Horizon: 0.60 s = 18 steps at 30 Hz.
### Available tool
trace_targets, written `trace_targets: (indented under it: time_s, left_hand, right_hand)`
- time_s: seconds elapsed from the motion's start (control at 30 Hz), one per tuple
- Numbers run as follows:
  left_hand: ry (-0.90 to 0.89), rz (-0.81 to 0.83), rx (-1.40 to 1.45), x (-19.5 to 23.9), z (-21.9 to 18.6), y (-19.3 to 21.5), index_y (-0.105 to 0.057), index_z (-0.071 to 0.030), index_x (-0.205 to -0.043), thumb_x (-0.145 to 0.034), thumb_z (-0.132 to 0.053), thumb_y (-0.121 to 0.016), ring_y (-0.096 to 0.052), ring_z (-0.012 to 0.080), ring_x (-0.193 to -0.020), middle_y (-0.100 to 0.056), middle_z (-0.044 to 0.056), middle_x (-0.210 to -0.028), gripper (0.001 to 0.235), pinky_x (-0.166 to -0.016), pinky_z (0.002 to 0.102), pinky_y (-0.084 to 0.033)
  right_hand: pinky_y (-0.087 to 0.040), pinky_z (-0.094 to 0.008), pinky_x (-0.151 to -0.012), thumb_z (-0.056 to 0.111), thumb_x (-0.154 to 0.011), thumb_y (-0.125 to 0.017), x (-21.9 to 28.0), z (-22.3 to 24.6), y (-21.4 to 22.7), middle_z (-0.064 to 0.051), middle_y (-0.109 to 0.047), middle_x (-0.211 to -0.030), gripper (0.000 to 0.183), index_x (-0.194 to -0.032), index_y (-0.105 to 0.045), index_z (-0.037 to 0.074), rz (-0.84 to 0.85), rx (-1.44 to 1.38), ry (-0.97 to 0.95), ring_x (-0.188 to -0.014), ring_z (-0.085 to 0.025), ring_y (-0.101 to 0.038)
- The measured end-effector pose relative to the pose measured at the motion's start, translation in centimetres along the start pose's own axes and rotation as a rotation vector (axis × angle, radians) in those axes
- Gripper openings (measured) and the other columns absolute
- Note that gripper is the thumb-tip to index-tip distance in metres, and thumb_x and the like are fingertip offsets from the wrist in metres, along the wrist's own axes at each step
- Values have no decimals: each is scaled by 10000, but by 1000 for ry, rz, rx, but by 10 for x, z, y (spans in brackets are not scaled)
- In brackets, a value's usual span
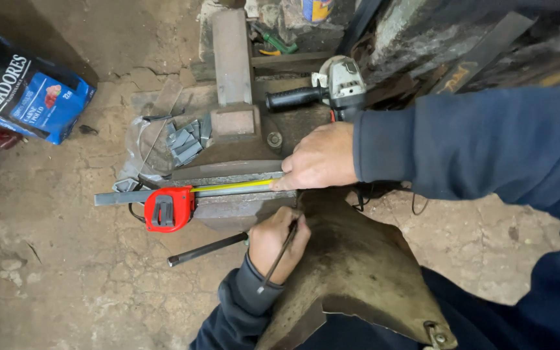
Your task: The recorder uses a measuring tape and a square to mark dimensions on a metal bar held in a vice.
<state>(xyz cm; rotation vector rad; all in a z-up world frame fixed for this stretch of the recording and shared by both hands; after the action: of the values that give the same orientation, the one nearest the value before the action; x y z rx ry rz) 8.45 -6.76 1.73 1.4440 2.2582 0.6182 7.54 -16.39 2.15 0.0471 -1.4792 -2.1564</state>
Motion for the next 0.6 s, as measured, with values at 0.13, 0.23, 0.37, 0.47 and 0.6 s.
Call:
trace_targets:
  time_s: [0.13, 0.23, 0.37, 0.47, 0.6]
  left_hand:
    - [-44, -63, 106, 9, -4, 11, -689, -20, -972, -904, -66, -743, -754, 309, -768, -728, 175, -857, 98, -679, 356, -585]
    - [-94, -174, 149, 13, -6, 23, -689, -6, -1060, -906, -47, -749, -778, 290, -842, -754, 166, -979, 170, -743, 333, -604]
    - [-110, -235, 122, 6, -8, 27, -696, 2, -1067, -909, -30, -756, -781, 288, -870, -755, 163, -996, 172, -773, 339, -608]
    - [-138, -241, 70, 1, -16, 29, -702, 4, -1048, -907, -24, -760, -770, 303, -886, -752, 168, -993, 155, -791, 345, -603]
    - [-158, -205, 36, -6, -22, 28, -709, 10, -1036, -901, -19, -760, -764, 307, -892, -749, 171, -990, 147, -803, 350, -601]
  right_hand:
    - [-569, -506, -661, 233, -958, -484, 0, 2, 2, -95, -638, -940, 455, -1405, -568, 246, 8, 6, 11, -854, -341, -694]
    - [-568, -508, -665, 233, -968, -477, -1, 1, -2, -102, -633, -947, 440, -1398, -570, 231, 38, -2, 6, -859, -341, -691]
    - [-572, -500, -679, 231, -967, -480, -1, 2, -3, -104, -633, -964, 433, -1389, -574, 202, 46, -20, 6, -872, -335, -692]
    - [-578, -491, -687, 232, -965, -482, -2, 2, -2, -101, -634, -968, 432, -1386, -576, 197, 59, -23, -6, -879, -327, -694]
    - [-583, -484, -699, 232, -960, -490, -1, 0, -4, -93, -638, -974, 426, -1374, -587, 200, 71, -34, -21, -892, -318, -697]
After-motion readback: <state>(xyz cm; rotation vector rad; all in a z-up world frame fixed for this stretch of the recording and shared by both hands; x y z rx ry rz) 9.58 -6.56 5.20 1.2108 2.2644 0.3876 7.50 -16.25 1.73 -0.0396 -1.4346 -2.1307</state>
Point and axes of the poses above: each hand's wrist, its own x-axis away from the middle knuckle, its own y-axis out of the back of the hand, z = x × y, the point moved 10 cm from there along -x, towards the middle knuckle
